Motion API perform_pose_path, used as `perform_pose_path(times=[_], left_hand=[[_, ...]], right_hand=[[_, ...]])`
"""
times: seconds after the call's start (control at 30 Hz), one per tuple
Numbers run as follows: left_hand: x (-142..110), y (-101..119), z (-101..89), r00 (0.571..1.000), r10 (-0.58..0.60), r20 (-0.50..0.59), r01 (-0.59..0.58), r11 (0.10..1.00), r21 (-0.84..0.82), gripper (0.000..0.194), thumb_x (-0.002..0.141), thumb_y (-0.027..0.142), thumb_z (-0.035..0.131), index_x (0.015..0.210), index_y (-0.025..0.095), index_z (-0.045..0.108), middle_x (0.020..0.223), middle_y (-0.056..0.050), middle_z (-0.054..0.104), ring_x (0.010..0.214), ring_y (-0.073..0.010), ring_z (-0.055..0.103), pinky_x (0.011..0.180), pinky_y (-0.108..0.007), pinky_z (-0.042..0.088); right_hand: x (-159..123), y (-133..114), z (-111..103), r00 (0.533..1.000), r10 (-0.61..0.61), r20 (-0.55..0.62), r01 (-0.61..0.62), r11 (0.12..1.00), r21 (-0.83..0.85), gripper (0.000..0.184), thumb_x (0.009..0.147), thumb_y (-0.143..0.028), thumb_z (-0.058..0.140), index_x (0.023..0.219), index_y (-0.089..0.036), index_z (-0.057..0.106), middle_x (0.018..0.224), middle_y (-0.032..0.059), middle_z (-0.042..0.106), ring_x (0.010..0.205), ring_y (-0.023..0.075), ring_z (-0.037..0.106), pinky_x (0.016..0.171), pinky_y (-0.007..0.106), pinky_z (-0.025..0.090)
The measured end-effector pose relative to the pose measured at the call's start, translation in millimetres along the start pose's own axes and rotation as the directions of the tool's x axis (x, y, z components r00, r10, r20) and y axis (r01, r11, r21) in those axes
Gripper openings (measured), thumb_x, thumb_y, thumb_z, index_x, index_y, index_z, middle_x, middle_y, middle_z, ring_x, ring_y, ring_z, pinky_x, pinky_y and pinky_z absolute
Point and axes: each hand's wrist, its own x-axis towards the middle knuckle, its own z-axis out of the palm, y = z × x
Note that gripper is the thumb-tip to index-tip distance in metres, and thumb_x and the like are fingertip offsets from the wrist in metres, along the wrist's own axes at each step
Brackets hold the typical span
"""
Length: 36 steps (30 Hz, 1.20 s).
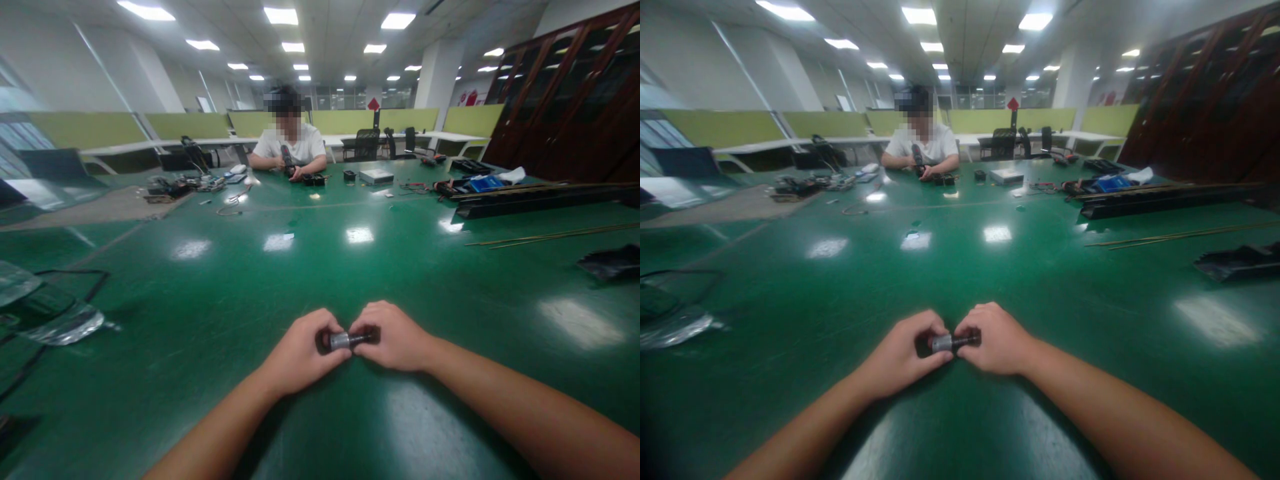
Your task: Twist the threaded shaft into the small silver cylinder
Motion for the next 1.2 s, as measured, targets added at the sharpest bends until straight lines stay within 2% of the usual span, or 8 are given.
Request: perform_pose_path(times=[0.1, 0.53, 1.2], left_hand=[[0.1, -0.9, -0.5, 0.999, 0.032, -0.015, -0.032, 0.999, 0.012, 0.014, 0.075, 0.023, 0.072, 0.083, 0.018, 0.061, 0.080, -0.001, 0.060, 0.073, -0.0159, 0.057, 0.066, -0.025, 0.042], [0.0, -0.2, -0.3, 1.000, 0.009, -0.011, -0.009, 0.999, 0.031, 0.014, 0.077, 0.024, 0.072, 0.084, 0.016, 0.062, 0.079, -0.001, 0.059, 0.071, -0.0156, 0.056, 0.064, -0.025, 0.041], [-0.6, -2.4, 0.4, 1.000, -0.006, -0.009, 0.007, 0.999, 0.046, 0.018, 0.075, 0.025, 0.075, 0.085, 0.016, 0.062, 0.078, 0.000, 0.059, 0.071, -0.0157, 0.055, 0.064, -0.025, 0.039]], right_hand=[[-0.1, 0.3, 0.4, 0.999, 0.047, -0.010, -0.047, 0.999, 0.014, 0.013, 0.072, -0.017, 0.074, 0.084, -0.020, 0.070, 0.079, 0.0001, 0.070, 0.076, 0.0162, 0.061, 0.076, 0.030, 0.042], [1.5, 0.1, 0.1, 1.000, -0.016, 0.006, 0.016, 1.000, 0.008, 0.006, 0.079, -0.020, 0.073, 0.085, -0.021, 0.073, 0.082, 0.0004, 0.073, 0.081, 0.0168, 0.062, 0.079, 0.031, 0.041], [1.0, 1.2, -6.8, 0.998, -0.062, 0.017, 0.061, 0.998, 0.023, 0.010, 0.074, -0.014, 0.073, 0.083, -0.019, 0.074, 0.079, 0.0012, 0.074, 0.079, 0.0178, 0.065, 0.079, 0.032, 0.043]])
